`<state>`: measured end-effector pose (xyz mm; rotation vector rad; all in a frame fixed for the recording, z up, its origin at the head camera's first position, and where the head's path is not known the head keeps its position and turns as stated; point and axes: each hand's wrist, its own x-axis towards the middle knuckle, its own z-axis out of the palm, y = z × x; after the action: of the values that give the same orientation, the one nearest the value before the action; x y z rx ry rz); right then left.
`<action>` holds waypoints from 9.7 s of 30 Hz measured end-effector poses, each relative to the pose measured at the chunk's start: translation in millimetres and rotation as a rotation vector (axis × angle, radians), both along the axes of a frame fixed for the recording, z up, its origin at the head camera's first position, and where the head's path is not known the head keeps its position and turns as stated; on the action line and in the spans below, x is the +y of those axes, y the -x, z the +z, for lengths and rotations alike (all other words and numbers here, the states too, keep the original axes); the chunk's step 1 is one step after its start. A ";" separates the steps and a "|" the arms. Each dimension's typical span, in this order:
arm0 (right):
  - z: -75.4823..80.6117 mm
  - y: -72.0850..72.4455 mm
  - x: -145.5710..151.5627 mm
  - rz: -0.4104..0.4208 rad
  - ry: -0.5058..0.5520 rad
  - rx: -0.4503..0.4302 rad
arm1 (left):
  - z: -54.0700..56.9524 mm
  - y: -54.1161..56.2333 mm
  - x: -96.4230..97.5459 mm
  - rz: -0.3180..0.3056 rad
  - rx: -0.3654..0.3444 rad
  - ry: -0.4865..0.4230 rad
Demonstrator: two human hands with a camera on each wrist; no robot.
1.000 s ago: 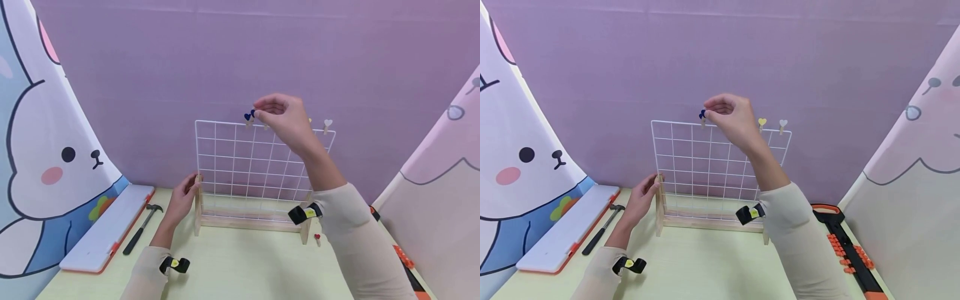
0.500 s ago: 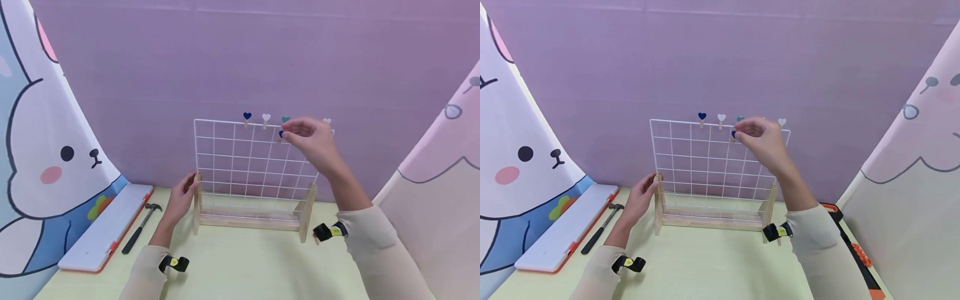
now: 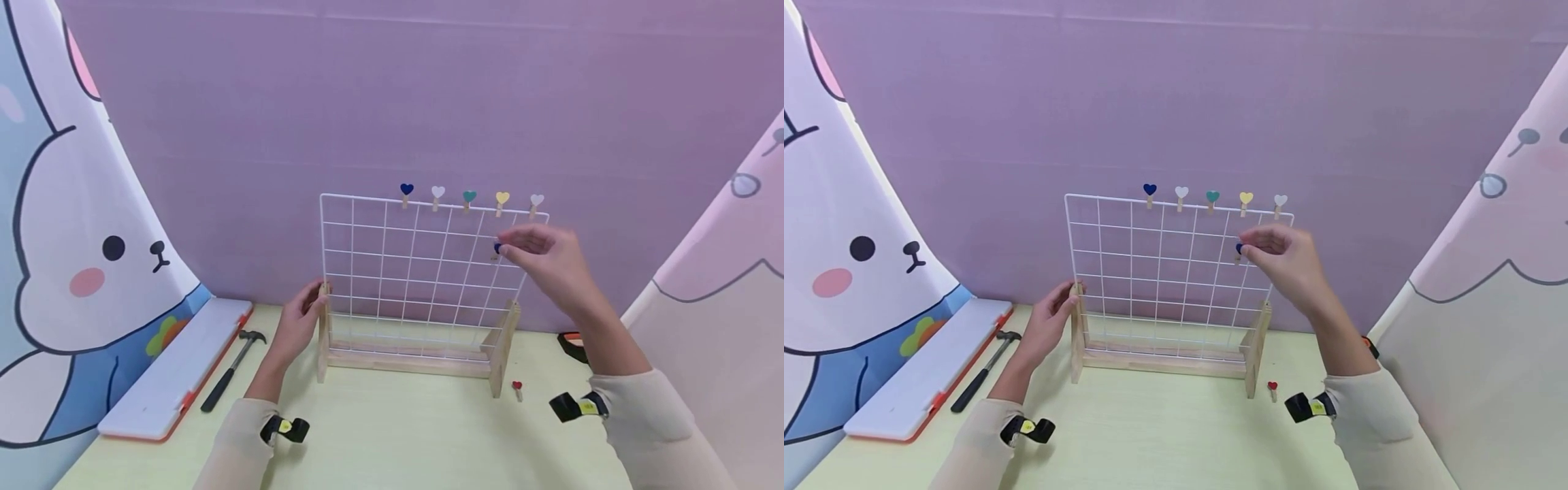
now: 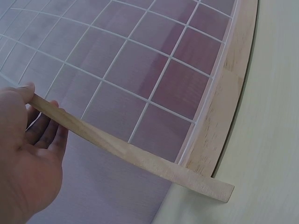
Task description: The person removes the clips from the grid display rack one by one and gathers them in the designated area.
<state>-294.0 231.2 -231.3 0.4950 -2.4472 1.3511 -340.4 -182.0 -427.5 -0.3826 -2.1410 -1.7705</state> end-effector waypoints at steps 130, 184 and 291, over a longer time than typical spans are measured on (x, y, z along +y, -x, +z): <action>-158.7 -2.5 133.5 -0.081 -0.028 -0.210 | 0.5 -0.8 -0.3 0.009 0.014 0.003; 45.8 9.9 -4.3 0.292 0.385 0.077 | 0.6 -2.7 1.1 0.020 -0.003 0.012; 67.0 60.0 -135.4 0.144 0.164 0.029 | 1.1 -4.9 0.5 0.020 0.007 0.004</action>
<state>-354.0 95.8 -164.3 0.6544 -2.2910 1.5740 -335.6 -181.5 -426.4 -0.3668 -2.1369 -1.7514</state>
